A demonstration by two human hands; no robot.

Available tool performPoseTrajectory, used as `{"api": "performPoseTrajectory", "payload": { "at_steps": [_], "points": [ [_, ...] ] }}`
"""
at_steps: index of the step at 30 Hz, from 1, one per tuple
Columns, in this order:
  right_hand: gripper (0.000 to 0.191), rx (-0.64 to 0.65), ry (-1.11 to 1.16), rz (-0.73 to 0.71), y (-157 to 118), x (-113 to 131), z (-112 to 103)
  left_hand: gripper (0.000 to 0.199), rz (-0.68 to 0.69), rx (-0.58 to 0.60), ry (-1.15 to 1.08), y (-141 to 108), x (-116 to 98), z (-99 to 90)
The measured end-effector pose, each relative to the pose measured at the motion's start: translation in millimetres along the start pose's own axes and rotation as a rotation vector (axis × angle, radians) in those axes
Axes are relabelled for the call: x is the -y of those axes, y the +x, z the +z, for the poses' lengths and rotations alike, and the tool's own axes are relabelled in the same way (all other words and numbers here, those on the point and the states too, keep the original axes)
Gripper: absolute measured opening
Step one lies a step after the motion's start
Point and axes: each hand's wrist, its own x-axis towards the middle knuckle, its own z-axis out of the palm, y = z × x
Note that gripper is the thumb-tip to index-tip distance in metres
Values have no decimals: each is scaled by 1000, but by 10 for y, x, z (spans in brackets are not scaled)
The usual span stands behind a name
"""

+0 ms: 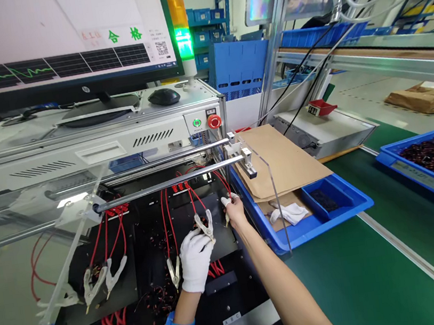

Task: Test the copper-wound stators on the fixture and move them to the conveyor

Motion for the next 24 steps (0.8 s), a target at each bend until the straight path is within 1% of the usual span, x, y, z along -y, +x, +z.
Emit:
{"api": "performPoseTrajectory", "payload": {
  "at_steps": [6,8,10,11,12,13,14,15,16,17,19,20,21,22,24],
  "points": [
    [36,-10,-15,-33,-42,-2,29,10,7,-19,-10,6,4,37],
    [38,-12,-16,-37,-29,0,0,13,44,-27,2,-51,42,-10],
    [44,-27,-53,-57,-24,-9,-64,19,65,-62,42,-171,121,-88],
    [48,-42,-101,-84,-35,-17,-105,22,35,-90,74,-249,173,-126],
    [54,-64,-178,-133,-62,-23,-147,24,-31,-114,115,-331,229,-157],
    [59,-88,-279,-213,-107,-25,-184,25,-131,-133,164,-410,286,-175],
    [62,-102,-394,-325,-171,-20,-213,26,-244,-141,215,-480,339,-179],
    [61,-82,-514,-460,-250,-7,-230,28,-352,-134,261,-533,387,-169],
    [56,-9,-633,-603,-340,15,-232,31,-438,-114,297,-569,428,-151],
    [48,121,-746,-742,-434,44,-219,33,-494,-89,317,-586,462,-131],
    [32,482,-953,-954,-600,108,-154,29,-550,-45,309,-573,510,-114],
    [27,655,-1053,-1023,-661,135,-107,24,-562,-25,284,-550,525,-127],
    [24,794,-1149,-1076,-703,153,-57,18,-568,-7,246,-519,533,-154],
    [22,890,-1234,-1118,-728,161,-8,13,-575,8,192,-484,534,-193],
    [18,998,-1356,-1171,-737,147,74,9,-605,20,29,-405,515,-284]
  ]
}}
